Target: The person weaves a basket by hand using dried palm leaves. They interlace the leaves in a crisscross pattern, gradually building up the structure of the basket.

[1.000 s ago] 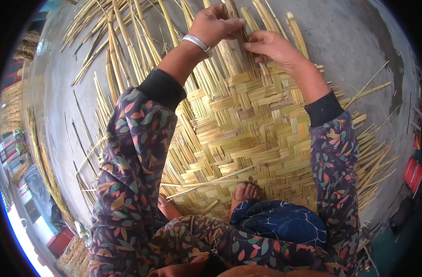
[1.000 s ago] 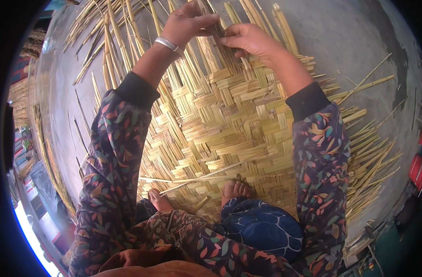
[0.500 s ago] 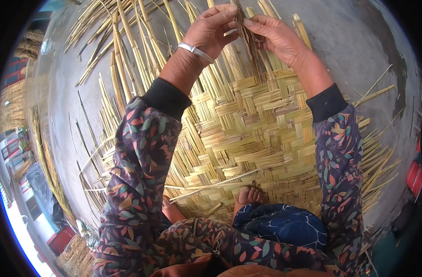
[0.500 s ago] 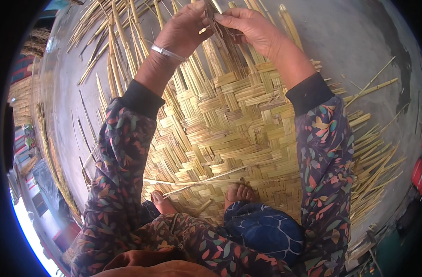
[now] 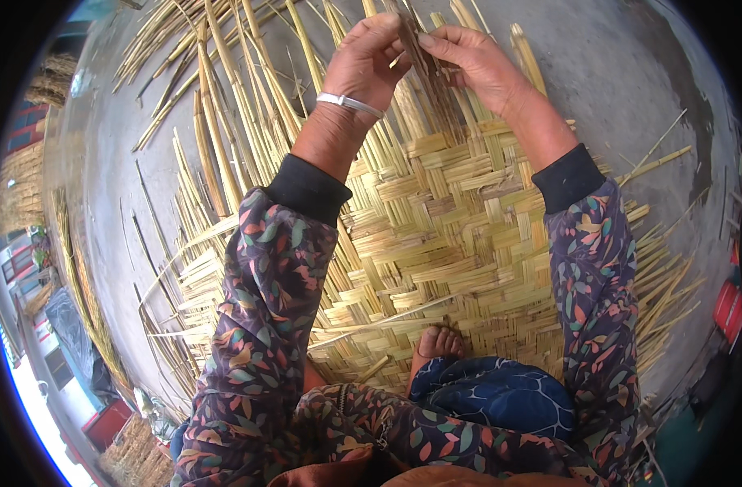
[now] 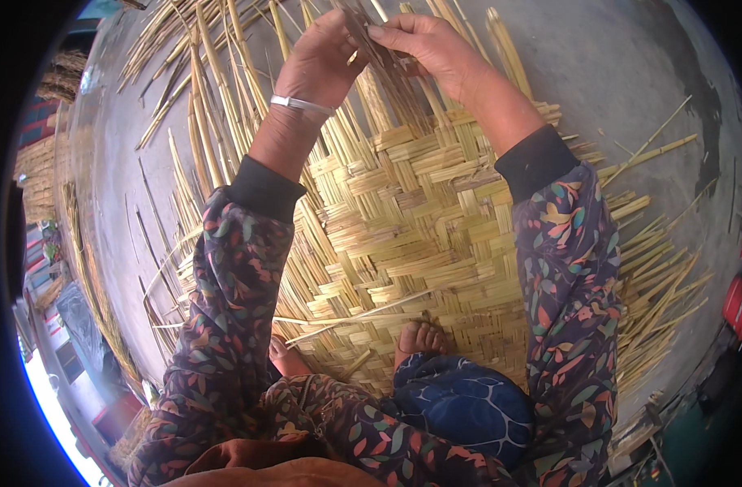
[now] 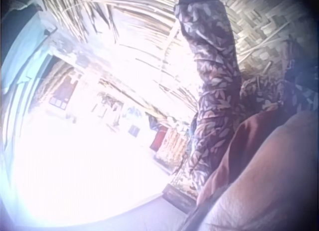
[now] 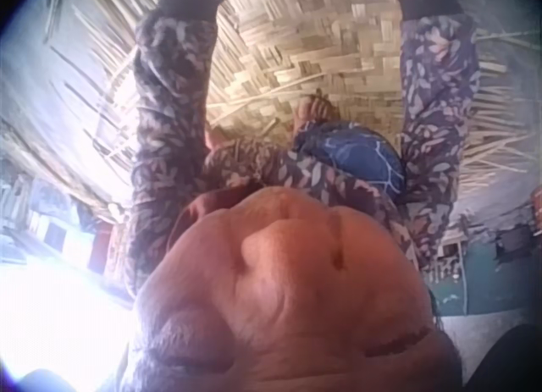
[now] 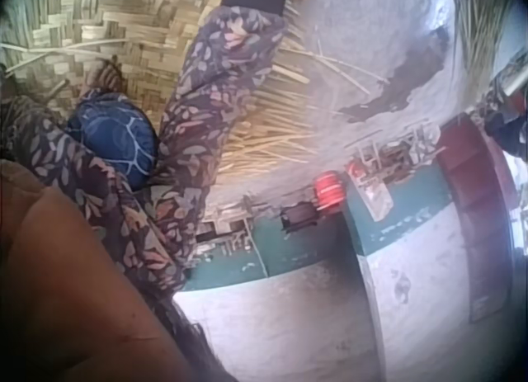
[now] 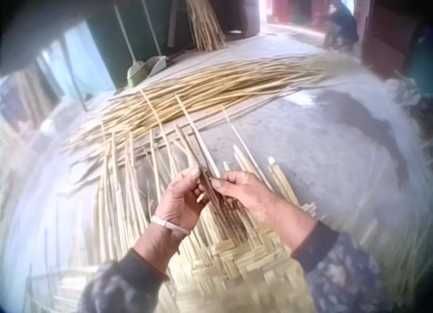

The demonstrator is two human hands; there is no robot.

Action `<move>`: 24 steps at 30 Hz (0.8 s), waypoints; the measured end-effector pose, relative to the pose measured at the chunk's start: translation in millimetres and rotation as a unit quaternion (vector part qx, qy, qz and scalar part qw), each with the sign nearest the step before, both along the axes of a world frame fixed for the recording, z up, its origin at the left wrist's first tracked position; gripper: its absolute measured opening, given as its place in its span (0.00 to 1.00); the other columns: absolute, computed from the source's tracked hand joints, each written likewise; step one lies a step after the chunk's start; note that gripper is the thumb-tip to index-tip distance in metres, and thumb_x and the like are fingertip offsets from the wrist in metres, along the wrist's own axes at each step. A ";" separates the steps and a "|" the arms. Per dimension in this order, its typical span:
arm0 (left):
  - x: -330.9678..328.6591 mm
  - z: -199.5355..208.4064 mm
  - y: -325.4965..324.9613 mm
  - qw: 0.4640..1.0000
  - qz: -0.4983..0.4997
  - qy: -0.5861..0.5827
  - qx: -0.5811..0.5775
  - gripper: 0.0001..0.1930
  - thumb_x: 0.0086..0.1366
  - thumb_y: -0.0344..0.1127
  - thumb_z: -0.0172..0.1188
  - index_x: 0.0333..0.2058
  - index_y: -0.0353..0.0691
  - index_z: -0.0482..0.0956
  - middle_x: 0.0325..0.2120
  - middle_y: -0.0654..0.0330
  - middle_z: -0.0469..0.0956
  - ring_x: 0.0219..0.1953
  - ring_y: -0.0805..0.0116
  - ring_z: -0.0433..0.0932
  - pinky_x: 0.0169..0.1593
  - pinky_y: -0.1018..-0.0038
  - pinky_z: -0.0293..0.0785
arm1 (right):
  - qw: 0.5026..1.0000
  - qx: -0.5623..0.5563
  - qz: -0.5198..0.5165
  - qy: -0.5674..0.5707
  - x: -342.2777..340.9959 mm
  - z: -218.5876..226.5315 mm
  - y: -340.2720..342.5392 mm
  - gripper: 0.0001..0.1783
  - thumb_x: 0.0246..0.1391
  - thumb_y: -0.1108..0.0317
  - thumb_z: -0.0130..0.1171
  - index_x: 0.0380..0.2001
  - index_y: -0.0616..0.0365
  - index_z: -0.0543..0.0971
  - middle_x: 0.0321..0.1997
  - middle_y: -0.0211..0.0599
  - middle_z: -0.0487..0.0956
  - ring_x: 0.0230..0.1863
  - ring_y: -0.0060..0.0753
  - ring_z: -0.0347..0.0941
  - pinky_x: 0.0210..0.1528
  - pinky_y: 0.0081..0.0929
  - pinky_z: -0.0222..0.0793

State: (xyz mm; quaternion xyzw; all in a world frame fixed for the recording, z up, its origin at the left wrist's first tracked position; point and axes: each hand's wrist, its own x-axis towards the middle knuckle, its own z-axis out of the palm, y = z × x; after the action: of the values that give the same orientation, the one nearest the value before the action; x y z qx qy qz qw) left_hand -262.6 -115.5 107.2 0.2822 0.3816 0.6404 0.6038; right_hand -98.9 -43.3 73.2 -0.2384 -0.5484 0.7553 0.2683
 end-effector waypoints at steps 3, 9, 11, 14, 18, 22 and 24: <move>-7.6 6.5 6.7 0.996 -0.042 -0.057 -0.048 0.09 0.64 0.44 0.56 0.36 0.47 0.78 0.29 0.68 0.79 0.34 0.72 0.75 0.45 0.70 0.68 | 0.995 -0.054 0.017 0.087 -2.3 8.6 2.6 0.13 0.58 0.53 0.56 0.38 0.48 0.79 0.35 0.21 0.79 0.36 0.16 0.74 0.38 0.19 0.69; -6.6 12.5 5.2 0.996 -0.038 -0.063 -0.057 0.10 0.62 0.45 0.57 0.36 0.48 0.78 0.30 0.68 0.79 0.38 0.70 0.75 0.48 0.65 0.67 | 0.993 -0.066 0.017 0.098 -8.3 8.9 11.7 0.12 0.59 0.56 0.56 0.40 0.49 0.79 0.37 0.23 0.79 0.40 0.18 0.73 0.41 0.23 0.68; -5.5 8.5 2.4 0.996 -0.027 -0.068 -0.044 0.10 0.61 0.44 0.58 0.36 0.48 0.78 0.30 0.68 0.79 0.38 0.70 0.75 0.49 0.64 0.67 | 0.993 -0.060 0.012 0.103 -9.7 3.2 11.0 0.11 0.59 0.57 0.56 0.40 0.49 0.78 0.37 0.23 0.79 0.39 0.17 0.72 0.41 0.22 0.68; 13.2 12.7 -8.3 0.996 0.020 -0.083 -0.015 0.07 0.60 0.41 0.61 0.35 0.50 0.76 0.29 0.69 0.79 0.35 0.73 0.75 0.45 0.67 0.69 | 0.992 -0.078 -0.012 0.101 -3.6 -9.8 15.4 0.11 0.58 0.57 0.57 0.39 0.49 0.78 0.37 0.23 0.78 0.38 0.17 0.71 0.40 0.21 0.67; 12.2 12.3 -14.7 0.998 0.022 -0.057 0.012 0.06 0.63 0.40 0.60 0.35 0.48 0.75 0.30 0.70 0.78 0.35 0.74 0.75 0.45 0.66 0.69 | 0.992 -0.069 -0.042 0.096 2.9 -21.1 23.8 0.10 0.58 0.58 0.57 0.38 0.50 0.78 0.35 0.23 0.78 0.35 0.17 0.71 0.39 0.19 0.67; -0.5 8.4 -9.1 0.999 0.023 0.034 -0.014 0.06 0.62 0.39 0.61 0.34 0.47 0.74 0.26 0.71 0.75 0.35 0.76 0.75 0.45 0.66 0.71 | 0.996 -0.054 -0.033 0.068 -4.9 -8.2 8.6 0.11 0.58 0.56 0.57 0.38 0.50 0.78 0.35 0.20 0.77 0.35 0.15 0.70 0.38 0.17 0.66; -5.8 6.6 -4.6 0.995 0.030 0.093 -0.032 0.06 0.62 0.38 0.62 0.33 0.47 0.74 0.25 0.72 0.75 0.34 0.78 0.75 0.44 0.67 0.72 | 0.998 -0.033 -0.033 0.050 -4.5 -4.7 6.9 0.12 0.59 0.56 0.57 0.39 0.49 0.78 0.35 0.19 0.77 0.36 0.14 0.70 0.39 0.17 0.65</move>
State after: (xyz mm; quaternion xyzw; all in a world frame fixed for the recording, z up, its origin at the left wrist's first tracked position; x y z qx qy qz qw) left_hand -268.5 -120.1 113.7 0.3099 0.4648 0.6169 0.5543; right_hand -103.4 -36.4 68.5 -0.2266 -0.5011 0.7747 0.3120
